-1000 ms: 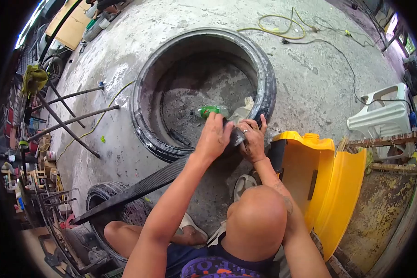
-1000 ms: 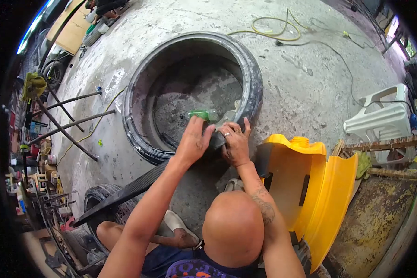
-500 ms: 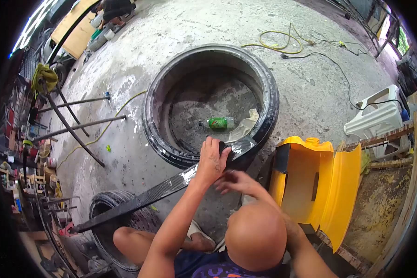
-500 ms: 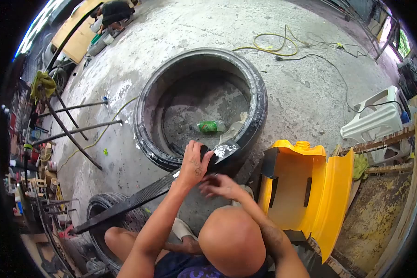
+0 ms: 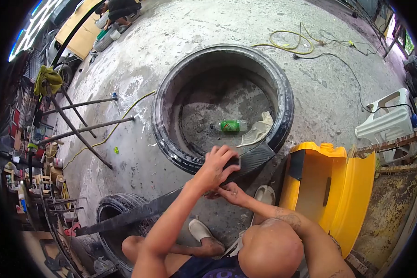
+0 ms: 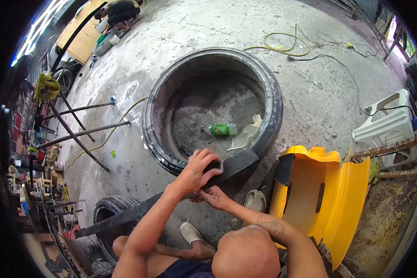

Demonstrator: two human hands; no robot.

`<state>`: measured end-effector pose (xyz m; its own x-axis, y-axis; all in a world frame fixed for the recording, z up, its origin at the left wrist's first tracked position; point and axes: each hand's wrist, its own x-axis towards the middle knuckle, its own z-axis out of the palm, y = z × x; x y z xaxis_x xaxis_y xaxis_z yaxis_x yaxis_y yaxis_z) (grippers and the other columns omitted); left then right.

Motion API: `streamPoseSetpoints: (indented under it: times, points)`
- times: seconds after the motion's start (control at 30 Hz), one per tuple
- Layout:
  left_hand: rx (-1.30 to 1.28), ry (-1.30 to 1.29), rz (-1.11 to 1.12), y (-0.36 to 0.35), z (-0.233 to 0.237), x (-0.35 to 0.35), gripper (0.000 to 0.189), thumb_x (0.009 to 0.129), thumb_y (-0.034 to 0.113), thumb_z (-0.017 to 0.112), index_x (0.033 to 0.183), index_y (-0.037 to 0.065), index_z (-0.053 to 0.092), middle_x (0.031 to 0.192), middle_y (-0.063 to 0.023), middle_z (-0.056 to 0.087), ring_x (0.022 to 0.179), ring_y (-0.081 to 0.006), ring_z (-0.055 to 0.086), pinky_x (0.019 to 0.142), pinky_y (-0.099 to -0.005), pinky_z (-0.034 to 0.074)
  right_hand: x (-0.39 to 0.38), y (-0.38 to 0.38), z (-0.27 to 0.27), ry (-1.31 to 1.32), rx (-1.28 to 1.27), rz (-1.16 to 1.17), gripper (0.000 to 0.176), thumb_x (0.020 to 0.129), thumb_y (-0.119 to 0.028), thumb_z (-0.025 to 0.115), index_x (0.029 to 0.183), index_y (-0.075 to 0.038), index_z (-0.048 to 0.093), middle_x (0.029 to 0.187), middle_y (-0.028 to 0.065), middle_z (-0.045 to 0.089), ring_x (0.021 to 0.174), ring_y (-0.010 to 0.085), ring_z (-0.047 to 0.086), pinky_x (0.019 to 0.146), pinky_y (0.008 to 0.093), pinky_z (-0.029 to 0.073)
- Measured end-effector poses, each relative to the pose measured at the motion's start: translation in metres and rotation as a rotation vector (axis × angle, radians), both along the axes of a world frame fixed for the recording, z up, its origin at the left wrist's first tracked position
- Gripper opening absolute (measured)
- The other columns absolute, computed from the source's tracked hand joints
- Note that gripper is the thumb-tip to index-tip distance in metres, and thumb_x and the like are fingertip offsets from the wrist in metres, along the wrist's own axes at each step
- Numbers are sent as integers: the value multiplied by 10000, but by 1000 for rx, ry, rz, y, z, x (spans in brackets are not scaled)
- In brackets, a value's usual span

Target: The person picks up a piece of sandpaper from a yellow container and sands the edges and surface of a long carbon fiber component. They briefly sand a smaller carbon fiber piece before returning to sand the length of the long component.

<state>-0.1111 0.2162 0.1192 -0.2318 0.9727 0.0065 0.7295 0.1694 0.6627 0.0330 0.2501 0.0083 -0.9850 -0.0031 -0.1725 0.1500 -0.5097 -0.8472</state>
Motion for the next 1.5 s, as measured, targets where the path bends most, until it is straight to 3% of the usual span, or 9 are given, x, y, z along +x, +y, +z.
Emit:
streamPoseSetpoints:
  times: [0.33, 0.4, 0.53, 0.8, 0.87, 1.07, 1.2, 1.37, 1.5]
  points:
    - [93, 122, -92, 66, -15, 31, 338, 875, 177, 741, 1179, 76, 633, 1229, -108, 596, 1132, -344, 529, 959, -453, 414, 5, -20, -71, 91, 111, -191, 299, 1050, -195, 569, 1299, -39, 622, 1258, 85, 688, 1214, 216, 619, 1092, 422, 448]
    - [113, 103, -112, 80, -14, 37, 333, 874, 180, 743, 1170, 75, 632, 1225, -109, 597, 1132, -344, 529, 950, -449, 418, 8, -20, -98, 298, 761, -128, 346, 1059, -296, 553, 1323, -84, 626, 1328, 113, 655, 1237, 255, 607, 1103, 426, 428]
    - [168, 124, -39, 39, -20, 24, 349, 859, 155, 749, 1173, 57, 630, 1167, -116, 619, 1054, -343, 547, 943, -447, 425, 5, -7, -44, 64, 255, -47, 370, 1060, -348, 533, 1319, -103, 632, 1309, 153, 658, 1253, 310, 594, 1088, 418, 438]
    - [129, 141, -69, 105, -21, 44, 368, 885, 186, 733, 1206, 52, 614, 1202, -93, 592, 1075, -331, 524, 908, -462, 415, -3, -45, -124, 322, 365, -175, 239, 974, -289, 616, 900, -70, 557, 804, -1, 577, 642, 128, 527, 633, 396, 458]
    - [180, 103, -51, 84, -20, 38, 353, 882, 179, 731, 1189, 49, 612, 1182, -96, 590, 1042, -337, 521, 889, -465, 416, 2, -66, -185, 236, 379, -165, 238, 967, -272, 625, 1067, -57, 622, 957, 29, 674, 808, 174, 630, 778, 385, 508]
    - [92, 176, 19, 44, -14, 29, 299, 885, 152, 726, 1146, 40, 633, 1162, -126, 598, 1010, -349, 523, 902, -457, 421, 9, -14, -57, 83, 225, -32, 447, 983, -294, 610, 1363, -60, 602, 1314, 162, 666, 1258, 302, 594, 1068, 416, 447]
    - [165, 107, 37, 95, -17, 41, 302, 868, 142, 738, 1130, 32, 635, 1126, -137, 611, 1004, -353, 538, 897, -459, 429, 4, -19, -77, 275, 482, -83, 428, 974, -310, 635, 1319, -58, 624, 1293, 164, 667, 1229, 300, 608, 1061, 426, 445]
    - [138, 149, 47, 39, -19, 25, 288, 898, 164, 706, 1142, 40, 614, 1124, -120, 578, 1006, -364, 515, 858, -465, 421, -4, -13, -72, -150, 388, 346, 473, 944, -309, 686, 1338, -60, 603, 1328, 153, 637, 1251, 281, 572, 1061, 424, 438]
    - [112, 165, 64, 85, -13, 45, 297, 892, 156, 716, 1144, 35, 616, 1115, -129, 590, 1001, -356, 524, 873, -458, 424, 0, -39, -113, 135, 222, 28, 523, 963, -364, 679, 1374, -61, 568, 1349, 136, 623, 1273, 254, 548, 1076, 426, 428]
